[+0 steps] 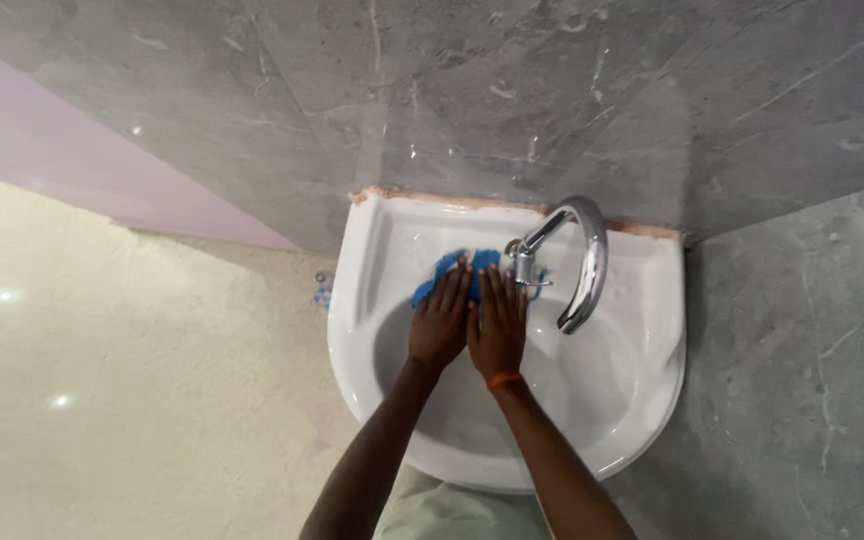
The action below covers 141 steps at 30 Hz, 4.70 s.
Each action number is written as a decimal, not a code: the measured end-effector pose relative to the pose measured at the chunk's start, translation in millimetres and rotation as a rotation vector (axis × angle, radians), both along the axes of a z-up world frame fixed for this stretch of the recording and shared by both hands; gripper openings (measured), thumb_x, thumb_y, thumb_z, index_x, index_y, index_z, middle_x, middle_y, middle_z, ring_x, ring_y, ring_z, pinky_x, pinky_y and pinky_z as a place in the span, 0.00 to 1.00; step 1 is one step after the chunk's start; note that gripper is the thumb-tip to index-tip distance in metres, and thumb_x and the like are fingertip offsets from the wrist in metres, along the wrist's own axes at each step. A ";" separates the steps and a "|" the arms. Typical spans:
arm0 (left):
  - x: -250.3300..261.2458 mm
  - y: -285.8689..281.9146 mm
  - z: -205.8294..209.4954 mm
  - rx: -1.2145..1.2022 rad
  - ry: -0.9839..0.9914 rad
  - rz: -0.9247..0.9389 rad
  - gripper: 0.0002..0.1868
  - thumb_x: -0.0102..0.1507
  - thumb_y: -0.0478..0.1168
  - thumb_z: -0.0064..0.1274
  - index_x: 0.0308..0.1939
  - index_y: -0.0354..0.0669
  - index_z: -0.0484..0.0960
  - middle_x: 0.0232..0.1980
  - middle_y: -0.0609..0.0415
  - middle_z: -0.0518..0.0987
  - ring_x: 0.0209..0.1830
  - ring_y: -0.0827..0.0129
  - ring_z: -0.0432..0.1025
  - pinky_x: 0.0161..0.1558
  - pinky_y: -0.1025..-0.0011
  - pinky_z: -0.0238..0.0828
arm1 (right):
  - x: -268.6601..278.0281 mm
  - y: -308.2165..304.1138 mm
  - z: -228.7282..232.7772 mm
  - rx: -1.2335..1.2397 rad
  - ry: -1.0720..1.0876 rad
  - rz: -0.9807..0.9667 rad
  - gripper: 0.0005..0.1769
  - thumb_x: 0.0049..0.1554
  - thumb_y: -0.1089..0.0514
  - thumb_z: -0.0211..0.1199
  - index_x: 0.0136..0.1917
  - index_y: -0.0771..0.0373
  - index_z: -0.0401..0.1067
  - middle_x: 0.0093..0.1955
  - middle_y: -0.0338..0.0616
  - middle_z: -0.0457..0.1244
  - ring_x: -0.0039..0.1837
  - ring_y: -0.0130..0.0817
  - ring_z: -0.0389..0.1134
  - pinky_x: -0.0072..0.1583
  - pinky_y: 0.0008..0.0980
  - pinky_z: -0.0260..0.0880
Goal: The person wipes the rim and basin of a white wall-mounted sink using a blue cloth. They move the cloth around the faucet and along the edges, then wipe the interior basin surface.
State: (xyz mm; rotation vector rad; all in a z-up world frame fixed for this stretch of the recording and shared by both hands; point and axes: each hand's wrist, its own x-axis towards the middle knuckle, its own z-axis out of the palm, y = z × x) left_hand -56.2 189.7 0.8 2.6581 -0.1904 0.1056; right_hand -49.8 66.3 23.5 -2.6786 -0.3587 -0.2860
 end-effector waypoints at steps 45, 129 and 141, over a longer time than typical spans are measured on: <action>41.9 59.5 1.1 -0.052 -0.137 0.191 0.32 0.70 0.44 0.40 0.76 0.31 0.62 0.76 0.39 0.67 0.70 0.51 0.66 0.70 0.57 0.59 | 109.9 40.7 39.3 0.028 0.158 0.562 0.23 0.57 0.56 0.62 0.65 0.62 0.71 0.69 0.47 0.62 0.71 0.48 0.61 0.72 0.50 0.57; 83.9 27.7 8.8 -0.033 -0.125 0.460 0.22 0.66 0.42 0.45 0.62 0.37 0.70 0.65 0.44 0.73 0.67 0.50 0.66 0.71 0.57 0.59 | 122.1 34.8 -13.7 0.247 0.055 0.411 0.15 0.58 0.67 0.59 0.58 0.64 0.78 0.64 0.47 0.68 0.66 0.48 0.67 0.68 0.42 0.68; 94.9 32.1 8.9 -0.043 -0.094 0.507 0.20 0.65 0.41 0.45 0.58 0.35 0.70 0.59 0.40 0.72 0.60 0.48 0.66 0.63 0.55 0.62 | 139.9 41.8 -6.6 0.224 -0.030 0.536 0.12 0.53 0.70 0.62 0.50 0.65 0.79 0.56 0.45 0.71 0.58 0.43 0.72 0.61 0.39 0.73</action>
